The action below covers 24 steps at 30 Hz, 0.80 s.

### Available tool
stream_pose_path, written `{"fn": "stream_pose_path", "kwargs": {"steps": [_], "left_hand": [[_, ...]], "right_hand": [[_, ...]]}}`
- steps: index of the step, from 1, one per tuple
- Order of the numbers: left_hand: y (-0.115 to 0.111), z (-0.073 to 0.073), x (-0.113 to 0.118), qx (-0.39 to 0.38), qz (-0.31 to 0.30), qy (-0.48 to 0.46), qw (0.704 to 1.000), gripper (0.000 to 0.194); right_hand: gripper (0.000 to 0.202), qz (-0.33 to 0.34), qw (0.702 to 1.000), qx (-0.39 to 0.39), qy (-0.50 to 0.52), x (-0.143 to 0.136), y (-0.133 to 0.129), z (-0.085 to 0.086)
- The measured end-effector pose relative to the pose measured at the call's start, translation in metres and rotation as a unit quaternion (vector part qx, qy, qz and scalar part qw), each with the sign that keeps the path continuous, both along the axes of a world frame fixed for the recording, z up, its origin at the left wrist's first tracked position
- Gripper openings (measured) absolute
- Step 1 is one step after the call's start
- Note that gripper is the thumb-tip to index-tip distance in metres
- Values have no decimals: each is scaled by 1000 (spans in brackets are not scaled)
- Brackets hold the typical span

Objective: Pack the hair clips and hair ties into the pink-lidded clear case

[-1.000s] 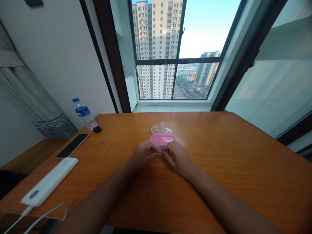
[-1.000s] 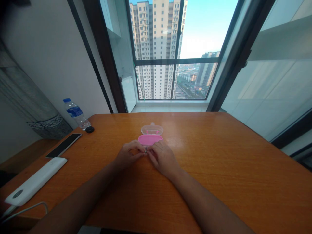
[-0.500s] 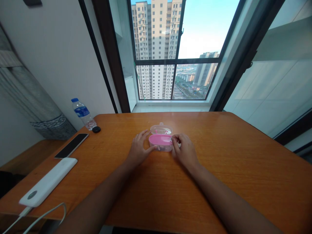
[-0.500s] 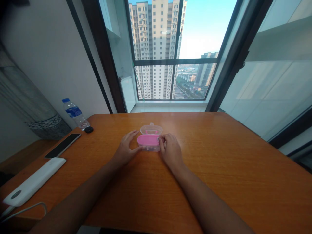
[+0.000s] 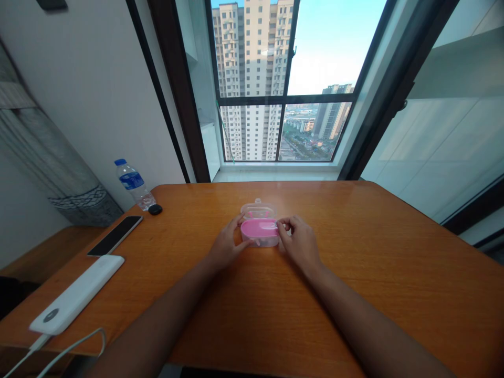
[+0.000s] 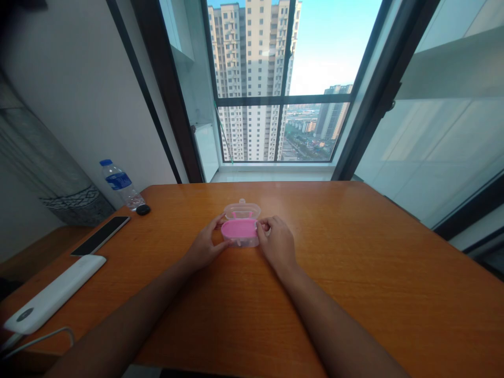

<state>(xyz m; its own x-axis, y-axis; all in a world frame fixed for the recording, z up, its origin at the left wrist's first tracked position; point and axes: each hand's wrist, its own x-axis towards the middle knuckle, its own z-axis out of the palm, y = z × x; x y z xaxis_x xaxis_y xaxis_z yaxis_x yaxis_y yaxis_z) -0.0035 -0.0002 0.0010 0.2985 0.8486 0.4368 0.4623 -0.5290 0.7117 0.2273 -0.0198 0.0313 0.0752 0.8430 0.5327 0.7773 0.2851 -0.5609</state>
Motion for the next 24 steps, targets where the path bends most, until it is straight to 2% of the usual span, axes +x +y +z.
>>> {"fn": "stream_pose_path", "kwargs": {"steps": [9,17,24], "left_hand": [[-9,9,3,43,-17,16,999,76],[-9,10,2,60,-27,24,998,73],[-8,8,1,49,-18,27,998,73]], "right_hand": [[21,-19,1000,-19,-14,3,-2,-1],[23,-4,998,6,-62,1,-4,-1],[20,6,1000,13,-10,2,-4,0]]}}
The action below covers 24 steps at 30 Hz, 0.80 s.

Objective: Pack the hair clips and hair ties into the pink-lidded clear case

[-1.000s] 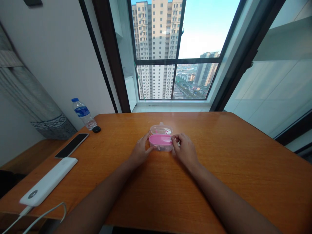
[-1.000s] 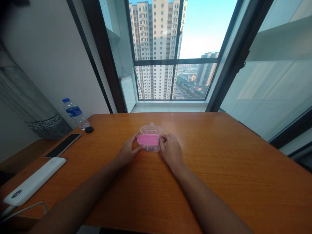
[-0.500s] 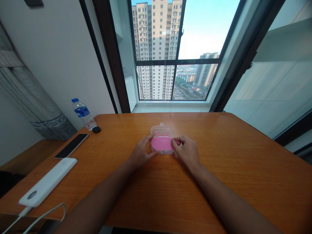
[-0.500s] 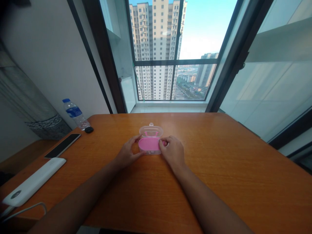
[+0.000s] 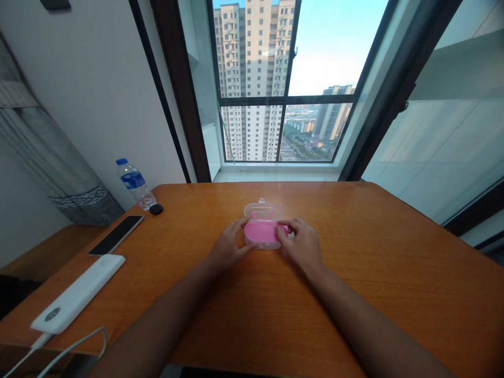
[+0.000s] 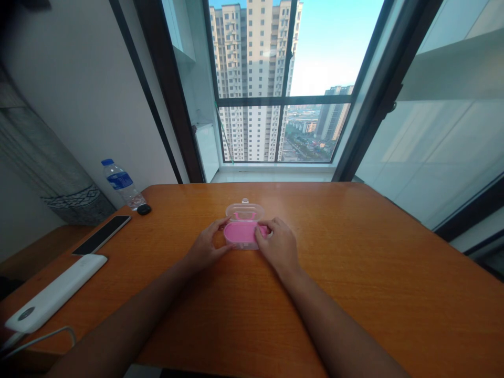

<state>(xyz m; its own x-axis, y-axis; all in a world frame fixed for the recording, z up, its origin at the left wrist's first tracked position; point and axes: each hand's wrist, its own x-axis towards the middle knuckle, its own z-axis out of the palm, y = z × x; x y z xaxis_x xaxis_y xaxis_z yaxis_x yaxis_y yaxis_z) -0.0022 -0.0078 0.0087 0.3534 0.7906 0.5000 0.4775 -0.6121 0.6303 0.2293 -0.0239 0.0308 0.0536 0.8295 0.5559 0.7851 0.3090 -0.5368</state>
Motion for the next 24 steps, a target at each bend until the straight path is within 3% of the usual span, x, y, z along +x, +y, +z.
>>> {"fn": "stream_pose_path", "kwargs": {"steps": [6,17,20,24], "left_hand": [[5,-2,-4,-14,16,-5,1000,72],[6,7,-10,-52,-4,-10,999,75],[8,17,-22,-51,22,20,998,65],[13,30,-50,-101,35,149,983,30]], "right_hand": [[26,39,997,22,64,-1,1,-4],[30,94,993,65,32,-7,-4,-5],[31,99,992,79,26,-8,-9,-2],[30,116,988,102,19,-12,-17,4]]}}
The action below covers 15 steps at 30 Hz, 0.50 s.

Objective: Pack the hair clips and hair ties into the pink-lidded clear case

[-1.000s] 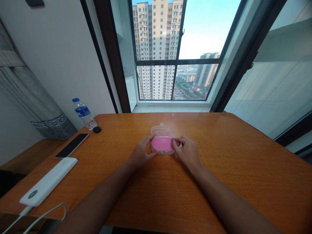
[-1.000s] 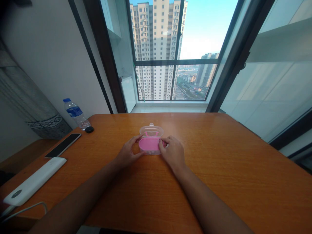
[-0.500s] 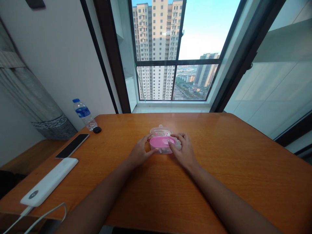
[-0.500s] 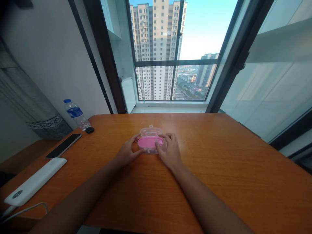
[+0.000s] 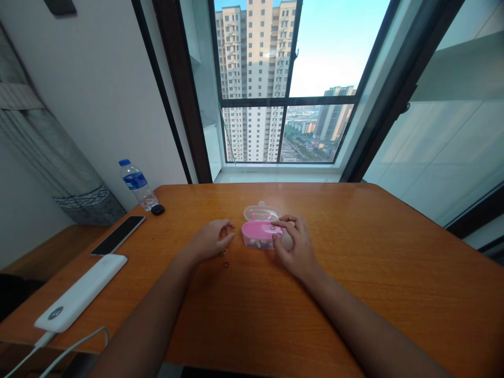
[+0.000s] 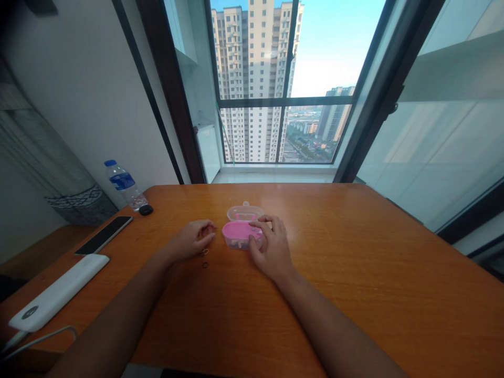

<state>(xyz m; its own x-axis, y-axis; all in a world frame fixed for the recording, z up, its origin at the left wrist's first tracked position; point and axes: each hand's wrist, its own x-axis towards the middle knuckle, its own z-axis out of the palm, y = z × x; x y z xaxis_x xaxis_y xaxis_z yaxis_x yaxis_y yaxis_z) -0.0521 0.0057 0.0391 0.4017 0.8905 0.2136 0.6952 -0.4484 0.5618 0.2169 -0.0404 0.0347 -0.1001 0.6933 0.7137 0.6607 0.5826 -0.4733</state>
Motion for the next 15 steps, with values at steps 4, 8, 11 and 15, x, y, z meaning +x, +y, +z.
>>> {"fn": "stream_pose_path", "kwargs": {"steps": [4,8,11,15], "left_hand": [[3,3,-23,-101,-28,83,991,24],[4,0,-29,-160,-46,94,982,26],[3,-1,-29,-176,-51,96,978,25],[3,0,-28,-175,-53,104,978,23]], "right_hand": [[27,22,1000,6,-10,-2,-6,3],[26,31,999,10,-13,-2,-6,3],[25,33,999,10,-14,-2,-5,3],[25,36,999,5,-12,-1,-5,2]]}}
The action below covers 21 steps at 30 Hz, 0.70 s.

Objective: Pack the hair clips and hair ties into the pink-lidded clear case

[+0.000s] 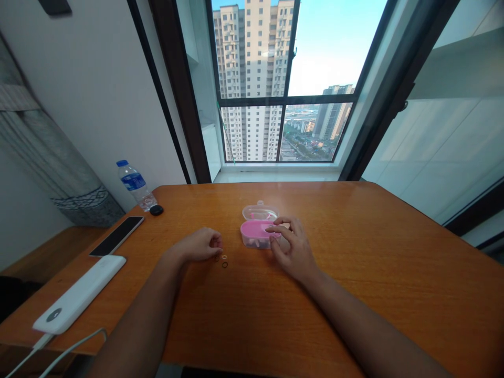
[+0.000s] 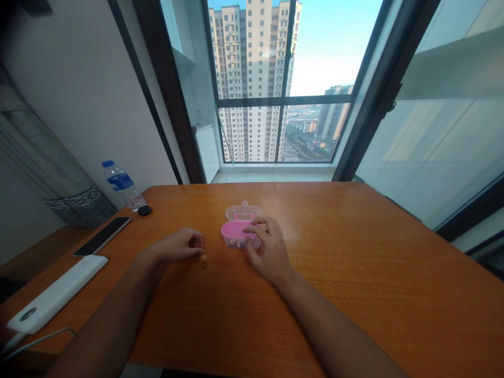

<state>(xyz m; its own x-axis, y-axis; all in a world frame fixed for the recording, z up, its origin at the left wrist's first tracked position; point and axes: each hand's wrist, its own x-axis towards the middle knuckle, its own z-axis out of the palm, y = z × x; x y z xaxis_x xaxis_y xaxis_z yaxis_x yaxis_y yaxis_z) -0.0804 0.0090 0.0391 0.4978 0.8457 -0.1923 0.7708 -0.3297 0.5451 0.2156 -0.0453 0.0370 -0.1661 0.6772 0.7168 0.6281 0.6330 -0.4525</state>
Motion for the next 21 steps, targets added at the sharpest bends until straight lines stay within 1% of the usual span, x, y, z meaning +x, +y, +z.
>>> {"fn": "stream_pose_path", "kwargs": {"steps": [8,12,14,18,21], "left_hand": [[1,-2,0,29,-4,2,1000,22],[-1,1,1,32,-10,-26,999,23],[-2,3,2,1,-17,-57,998,24],[-4,5,3,-92,-27,-98,991,29],[-4,5,3,-103,-25,-96,990,34]], "right_hand": [[23,1,1000,-4,0,1,1,-2],[23,1,1000,-3,0,0,2,-2],[23,3,1000,-4,-1,0,2,-2],[23,6,1000,-4,0,1,1,-2],[23,6,1000,-3,-2,1,1,-1]]}}
